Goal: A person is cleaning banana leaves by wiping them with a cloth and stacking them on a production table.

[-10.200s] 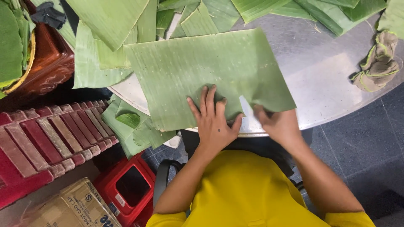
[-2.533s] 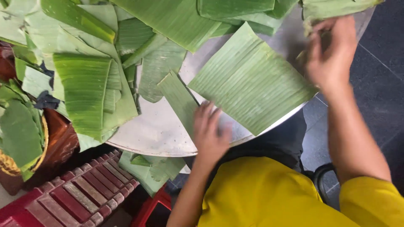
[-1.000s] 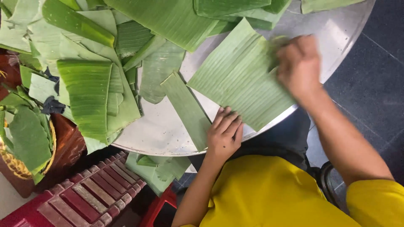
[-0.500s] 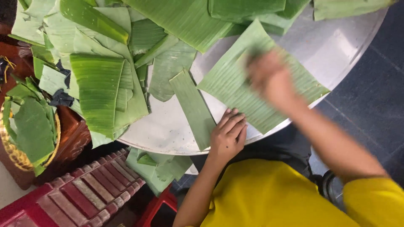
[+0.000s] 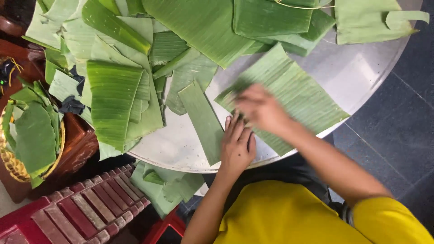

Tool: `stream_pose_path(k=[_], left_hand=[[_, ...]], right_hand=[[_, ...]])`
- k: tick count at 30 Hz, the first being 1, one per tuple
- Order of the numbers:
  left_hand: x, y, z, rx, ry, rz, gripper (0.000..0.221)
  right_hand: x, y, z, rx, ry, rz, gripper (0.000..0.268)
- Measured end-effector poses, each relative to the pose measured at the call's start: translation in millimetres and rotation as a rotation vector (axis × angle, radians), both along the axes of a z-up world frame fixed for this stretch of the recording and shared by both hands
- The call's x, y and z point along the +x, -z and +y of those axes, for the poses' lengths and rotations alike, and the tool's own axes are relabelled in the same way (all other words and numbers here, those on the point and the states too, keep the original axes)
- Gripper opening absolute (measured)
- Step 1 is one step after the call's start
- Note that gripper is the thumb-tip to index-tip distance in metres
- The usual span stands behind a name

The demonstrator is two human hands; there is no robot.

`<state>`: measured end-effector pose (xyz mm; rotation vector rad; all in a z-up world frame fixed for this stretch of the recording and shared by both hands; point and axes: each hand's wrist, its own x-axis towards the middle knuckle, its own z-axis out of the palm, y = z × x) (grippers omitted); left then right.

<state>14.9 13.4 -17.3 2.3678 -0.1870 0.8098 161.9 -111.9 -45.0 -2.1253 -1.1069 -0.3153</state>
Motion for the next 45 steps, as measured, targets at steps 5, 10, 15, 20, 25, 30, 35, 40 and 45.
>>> stream_pose_path(k=[5,10,15,20,25,30,35,40,45], left_hand=[[4,1,8,0.071,-0.013,0.018,0.025],[3,1,9,0.066,-0.085,0.019,0.03],[5,1,12,0.036,-0.135,0.022,0.022],[5,5,14,0.031,-0.122,0.007,0.025],[6,0,17,0.024,-0.168,0.025,0.024],[8,7,17,0.035,-0.131,-0.029,0.024],[8,11,16,0.007,-0.109,-0.033,0.025],[9,9,17,0.017,-0.1,0.026,0.028],[7,8,16,-0.015,-0.074,0.031,0.03]], right_hand=[[46,0,10,0.189,-0.005,0.109,0.01],[99,44,-45,0.07,0.202,-0.121,0.014],[18,-21,42,0.123,-0.158,-0.1,0.017],[59,5,78,0.162,-0.192,-0.224,0.007],[23,-29,57,0.089,-0.319,-0.156,0.013],[85,9,-6,0.03,0.002,-0.202,0.015],[43,-9,-10,0.06,0.138,-0.216,0.011],[-13,13,-17,0.002,0.012,-0.079,0.004],[55,34,-79,-0.098,0.366,-0.241,0.01]])
